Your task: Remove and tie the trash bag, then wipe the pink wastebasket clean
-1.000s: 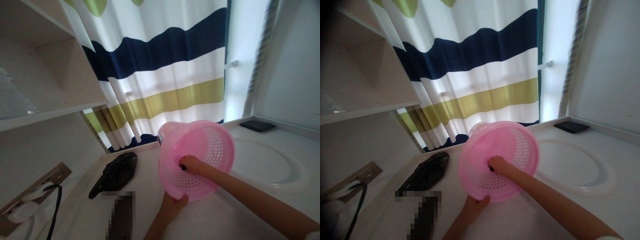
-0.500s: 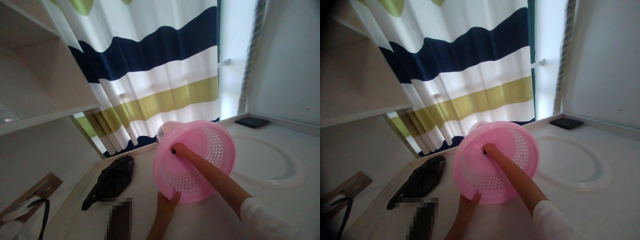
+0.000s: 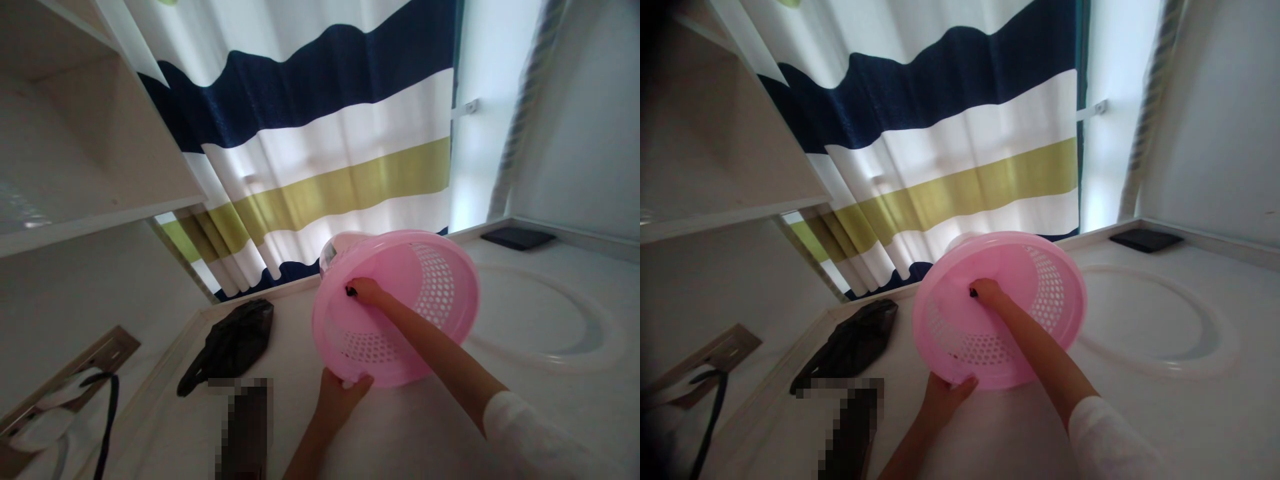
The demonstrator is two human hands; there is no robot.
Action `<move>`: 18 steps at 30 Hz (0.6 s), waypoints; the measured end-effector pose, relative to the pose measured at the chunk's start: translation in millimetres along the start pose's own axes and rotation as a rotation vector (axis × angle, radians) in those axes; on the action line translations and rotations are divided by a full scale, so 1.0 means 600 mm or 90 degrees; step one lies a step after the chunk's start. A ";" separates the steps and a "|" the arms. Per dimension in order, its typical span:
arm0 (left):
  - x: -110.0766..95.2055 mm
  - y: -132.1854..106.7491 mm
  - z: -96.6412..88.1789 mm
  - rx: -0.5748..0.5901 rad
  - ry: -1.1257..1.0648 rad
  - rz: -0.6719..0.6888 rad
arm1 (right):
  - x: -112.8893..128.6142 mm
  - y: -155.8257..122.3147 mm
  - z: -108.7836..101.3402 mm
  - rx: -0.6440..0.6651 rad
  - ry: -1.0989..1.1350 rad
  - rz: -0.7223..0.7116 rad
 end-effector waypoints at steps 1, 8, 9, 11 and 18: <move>0.000 -0.001 0.000 -0.007 0.010 0.006 | 0.000 -0.002 -0.001 -0.001 0.003 -0.001; 0.006 0.003 0.000 -0.017 0.034 0.053 | -0.004 -0.068 -0.021 0.018 -0.004 -0.058; 0.007 0.004 0.001 -0.025 0.044 0.059 | -0.004 -0.085 -0.026 0.019 -0.011 -0.078; 0.011 0.003 0.002 -0.039 0.066 0.074 | -0.004 -0.122 -0.038 0.014 -0.027 -0.117; 0.013 -0.001 0.002 -0.040 0.086 0.102 | 0.006 -0.212 -0.077 0.039 -0.039 -0.152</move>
Point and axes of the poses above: each hand's wrist, its own y-axis towards the middle knuckle, its own z-axis out of the palm, x = y × z, the point moved 2 cm from there along y, towards the middle knuckle, and after that the axes turned 12 degrees about z, right-handed, at the moved point
